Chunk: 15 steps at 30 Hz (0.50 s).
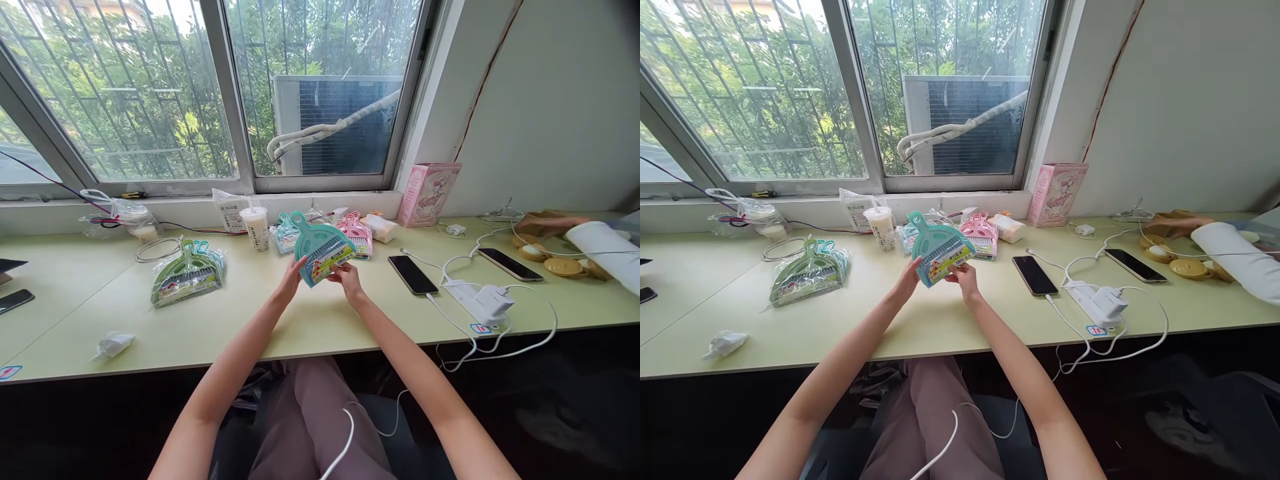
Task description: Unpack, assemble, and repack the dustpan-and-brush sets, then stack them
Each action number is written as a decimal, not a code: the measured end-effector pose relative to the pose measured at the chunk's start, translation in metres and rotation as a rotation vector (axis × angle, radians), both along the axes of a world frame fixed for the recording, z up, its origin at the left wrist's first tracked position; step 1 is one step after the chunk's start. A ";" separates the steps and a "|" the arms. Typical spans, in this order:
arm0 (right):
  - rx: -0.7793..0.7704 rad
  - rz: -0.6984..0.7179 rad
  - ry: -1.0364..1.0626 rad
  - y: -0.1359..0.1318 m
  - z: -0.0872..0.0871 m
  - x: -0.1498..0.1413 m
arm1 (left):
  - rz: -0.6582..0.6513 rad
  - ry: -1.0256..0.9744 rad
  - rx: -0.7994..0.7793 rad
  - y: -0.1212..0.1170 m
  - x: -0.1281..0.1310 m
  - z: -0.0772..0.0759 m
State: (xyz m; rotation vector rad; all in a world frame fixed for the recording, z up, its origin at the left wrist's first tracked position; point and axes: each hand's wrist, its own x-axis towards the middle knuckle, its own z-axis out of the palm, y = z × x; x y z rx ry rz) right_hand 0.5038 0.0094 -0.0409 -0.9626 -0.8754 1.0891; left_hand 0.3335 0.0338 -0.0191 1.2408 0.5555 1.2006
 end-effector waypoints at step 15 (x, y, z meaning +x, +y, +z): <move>-0.056 0.033 -0.066 -0.001 0.003 0.007 | 0.206 0.050 0.235 0.005 0.004 -0.010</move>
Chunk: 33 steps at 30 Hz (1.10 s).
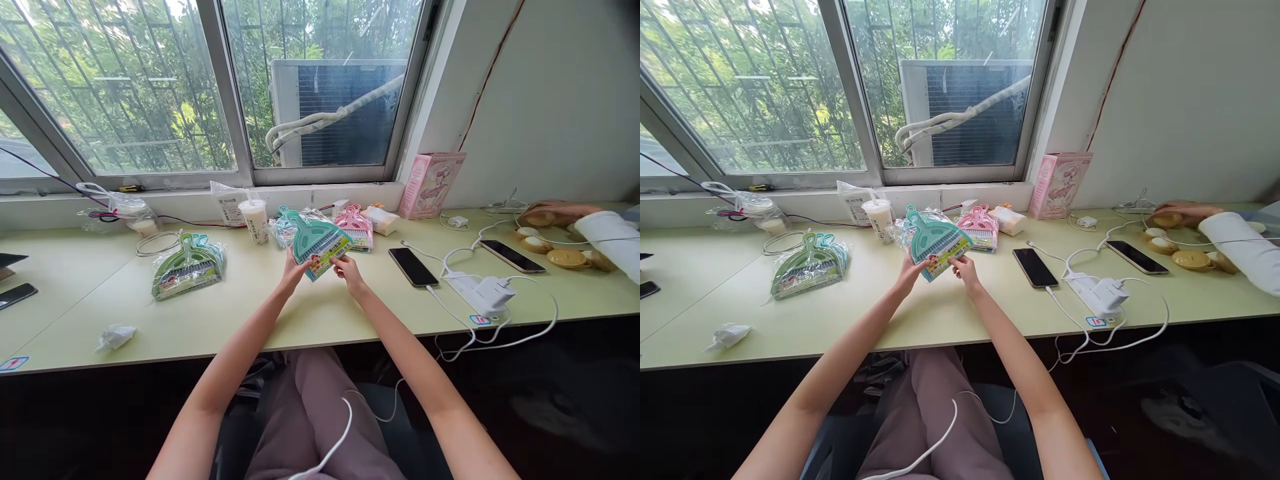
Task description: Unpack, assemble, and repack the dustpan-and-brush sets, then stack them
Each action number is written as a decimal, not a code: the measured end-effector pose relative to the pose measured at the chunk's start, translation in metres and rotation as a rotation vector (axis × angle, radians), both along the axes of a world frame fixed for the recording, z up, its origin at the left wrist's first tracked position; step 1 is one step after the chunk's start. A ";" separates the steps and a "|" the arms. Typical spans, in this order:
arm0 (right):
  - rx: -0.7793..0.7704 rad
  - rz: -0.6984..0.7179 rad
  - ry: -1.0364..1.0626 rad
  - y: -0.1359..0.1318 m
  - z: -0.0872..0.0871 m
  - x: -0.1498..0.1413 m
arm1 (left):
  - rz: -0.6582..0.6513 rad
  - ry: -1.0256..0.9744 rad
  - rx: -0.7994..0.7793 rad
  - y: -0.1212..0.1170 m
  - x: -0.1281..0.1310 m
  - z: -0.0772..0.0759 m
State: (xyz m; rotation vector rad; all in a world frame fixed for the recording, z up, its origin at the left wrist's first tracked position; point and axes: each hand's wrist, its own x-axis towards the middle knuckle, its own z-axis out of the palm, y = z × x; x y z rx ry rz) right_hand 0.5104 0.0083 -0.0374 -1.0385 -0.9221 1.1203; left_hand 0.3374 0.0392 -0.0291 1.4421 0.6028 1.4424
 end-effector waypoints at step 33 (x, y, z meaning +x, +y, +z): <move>0.076 -0.083 0.635 0.006 0.005 0.010 | 0.031 0.323 0.211 -0.004 0.008 -0.013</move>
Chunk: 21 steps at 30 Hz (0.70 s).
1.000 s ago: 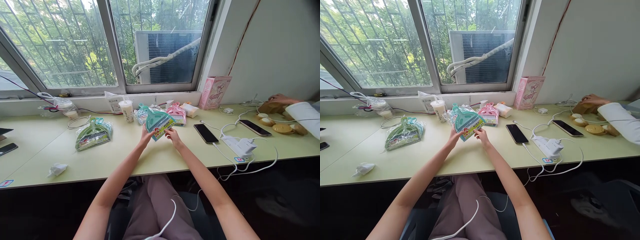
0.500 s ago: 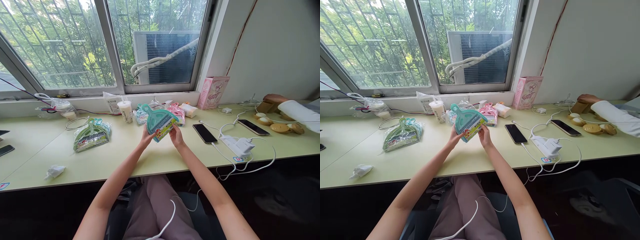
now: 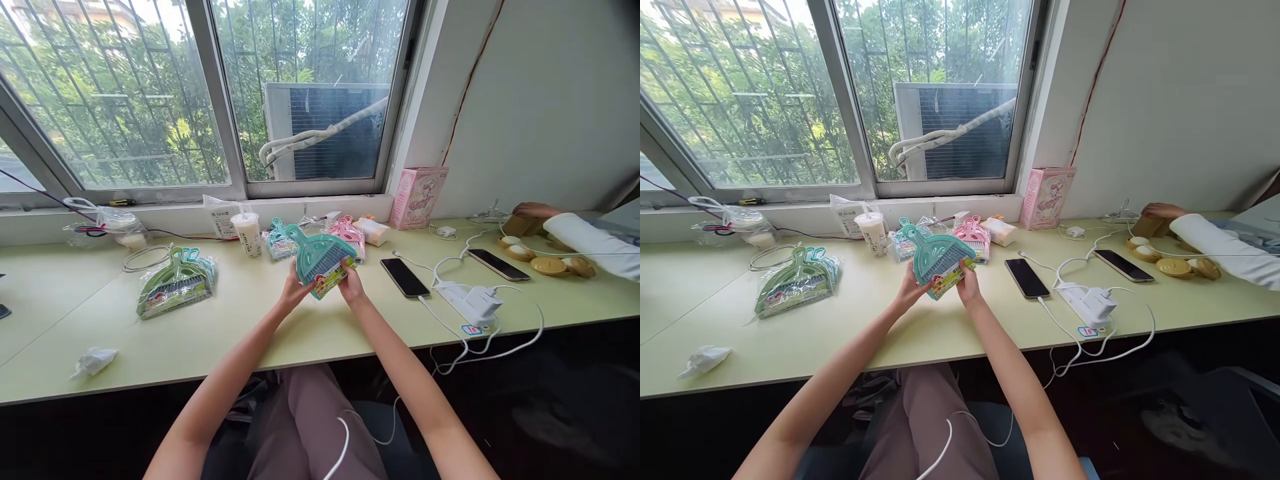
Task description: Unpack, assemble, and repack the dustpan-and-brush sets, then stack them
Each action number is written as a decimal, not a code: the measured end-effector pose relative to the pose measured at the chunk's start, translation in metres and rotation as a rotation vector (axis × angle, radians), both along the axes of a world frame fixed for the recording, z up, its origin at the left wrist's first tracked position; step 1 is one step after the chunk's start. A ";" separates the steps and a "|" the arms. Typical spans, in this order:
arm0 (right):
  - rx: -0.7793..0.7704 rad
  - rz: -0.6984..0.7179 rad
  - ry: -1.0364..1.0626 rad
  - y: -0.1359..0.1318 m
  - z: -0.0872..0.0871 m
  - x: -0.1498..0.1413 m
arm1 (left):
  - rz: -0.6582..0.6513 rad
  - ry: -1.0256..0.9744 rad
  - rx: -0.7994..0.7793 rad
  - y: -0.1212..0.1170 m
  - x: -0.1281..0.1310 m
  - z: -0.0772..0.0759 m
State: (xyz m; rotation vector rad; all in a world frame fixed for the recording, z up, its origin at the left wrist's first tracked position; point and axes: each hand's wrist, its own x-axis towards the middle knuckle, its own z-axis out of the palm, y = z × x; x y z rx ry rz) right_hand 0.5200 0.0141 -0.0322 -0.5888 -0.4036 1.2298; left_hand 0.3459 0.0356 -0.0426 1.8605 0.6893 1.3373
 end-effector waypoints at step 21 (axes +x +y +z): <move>-0.103 -0.020 -0.024 0.003 -0.001 0.007 | -0.014 0.008 0.001 -0.001 0.008 -0.010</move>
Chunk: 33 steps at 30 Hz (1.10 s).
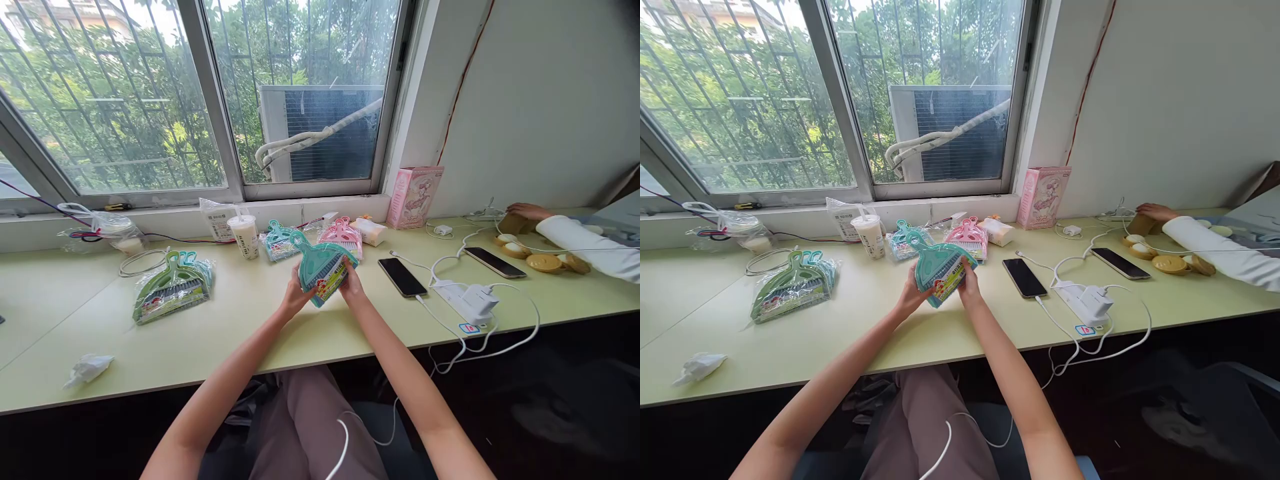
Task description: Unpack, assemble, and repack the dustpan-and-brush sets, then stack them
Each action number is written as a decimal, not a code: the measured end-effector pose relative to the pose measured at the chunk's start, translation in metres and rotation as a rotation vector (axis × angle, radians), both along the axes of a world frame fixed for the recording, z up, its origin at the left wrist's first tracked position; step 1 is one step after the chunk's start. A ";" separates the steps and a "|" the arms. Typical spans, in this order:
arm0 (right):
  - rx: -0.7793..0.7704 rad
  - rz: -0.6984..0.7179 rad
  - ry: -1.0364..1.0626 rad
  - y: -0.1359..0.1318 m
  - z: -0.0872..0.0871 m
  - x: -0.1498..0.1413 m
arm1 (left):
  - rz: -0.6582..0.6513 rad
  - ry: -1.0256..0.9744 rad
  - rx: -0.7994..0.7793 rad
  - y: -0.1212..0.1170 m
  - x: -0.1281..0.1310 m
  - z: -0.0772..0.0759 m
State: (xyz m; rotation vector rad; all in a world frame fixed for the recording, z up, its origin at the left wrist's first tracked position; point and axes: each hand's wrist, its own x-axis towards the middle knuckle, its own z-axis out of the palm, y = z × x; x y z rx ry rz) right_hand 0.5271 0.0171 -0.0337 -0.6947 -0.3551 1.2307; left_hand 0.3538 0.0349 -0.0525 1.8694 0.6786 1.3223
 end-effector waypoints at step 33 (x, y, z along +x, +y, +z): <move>0.103 -0.074 -0.031 0.002 -0.007 -0.019 | 0.322 0.308 0.510 -0.008 0.010 0.050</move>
